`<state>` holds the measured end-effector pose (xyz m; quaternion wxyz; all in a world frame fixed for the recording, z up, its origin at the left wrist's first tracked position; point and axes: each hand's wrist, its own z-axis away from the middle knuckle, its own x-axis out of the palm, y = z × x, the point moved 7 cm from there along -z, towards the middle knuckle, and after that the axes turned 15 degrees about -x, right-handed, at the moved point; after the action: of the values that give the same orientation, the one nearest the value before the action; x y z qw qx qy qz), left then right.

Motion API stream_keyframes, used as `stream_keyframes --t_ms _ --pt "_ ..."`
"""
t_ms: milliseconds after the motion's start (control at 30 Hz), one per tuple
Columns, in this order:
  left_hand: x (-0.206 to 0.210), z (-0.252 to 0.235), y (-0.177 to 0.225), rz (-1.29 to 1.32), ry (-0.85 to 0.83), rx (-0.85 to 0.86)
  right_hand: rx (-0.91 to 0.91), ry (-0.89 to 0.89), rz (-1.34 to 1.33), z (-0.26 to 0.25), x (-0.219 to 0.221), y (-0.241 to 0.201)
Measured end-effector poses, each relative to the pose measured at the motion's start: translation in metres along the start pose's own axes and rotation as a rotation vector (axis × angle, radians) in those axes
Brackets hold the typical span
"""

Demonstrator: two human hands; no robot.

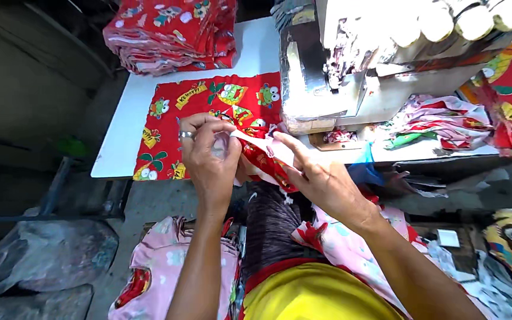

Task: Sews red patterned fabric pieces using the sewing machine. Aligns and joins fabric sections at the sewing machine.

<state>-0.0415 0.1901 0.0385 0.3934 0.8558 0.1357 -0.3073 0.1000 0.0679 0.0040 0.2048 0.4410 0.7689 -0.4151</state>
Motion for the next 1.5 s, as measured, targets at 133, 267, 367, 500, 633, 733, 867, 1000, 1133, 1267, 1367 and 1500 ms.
stream_keyframes --t_ms 133,267,367,500,633,733,867,1000,1133,1267,1367,1500 --pt "0.028 0.005 -0.011 0.509 0.040 -0.140 0.044 -0.135 -0.399 0.001 0.018 -0.005" --pt "0.047 -0.053 0.041 0.305 0.015 0.099 0.169 0.160 -0.683 0.006 -0.010 0.015" --pt "0.098 -0.103 0.080 -0.092 -0.196 0.046 0.320 0.418 -0.622 0.021 -0.035 0.048" --pt "0.159 -0.123 0.085 -0.241 -0.437 -0.160 0.398 0.526 -0.536 0.049 -0.042 0.071" --pt "0.166 -0.122 0.090 -0.156 -0.394 -0.102 0.384 0.554 -0.536 0.057 -0.046 0.074" --pt "0.168 -0.125 0.091 -0.128 -0.405 -0.078 0.359 0.579 -0.500 0.053 -0.052 0.076" --pt "0.166 -0.124 0.093 -0.098 -0.409 -0.042 0.341 0.523 -0.442 0.052 -0.054 0.072" --pt "0.149 -0.114 0.089 -0.106 -0.424 -0.049 0.323 0.495 -0.493 0.057 -0.048 0.061" --pt "0.138 -0.116 0.082 -0.072 -0.442 0.046 0.330 0.523 -0.522 0.056 -0.047 0.062" --pt "0.136 -0.129 0.087 -0.088 -0.538 0.031 0.336 0.529 -0.515 0.053 -0.049 0.067" --pt "0.140 -0.132 0.087 -0.146 -0.651 -0.001 0.346 0.540 -0.542 0.054 -0.047 0.069" --pt "0.140 -0.132 0.080 -0.190 -0.624 -0.068 0.352 0.542 -0.585 0.056 -0.047 0.069"
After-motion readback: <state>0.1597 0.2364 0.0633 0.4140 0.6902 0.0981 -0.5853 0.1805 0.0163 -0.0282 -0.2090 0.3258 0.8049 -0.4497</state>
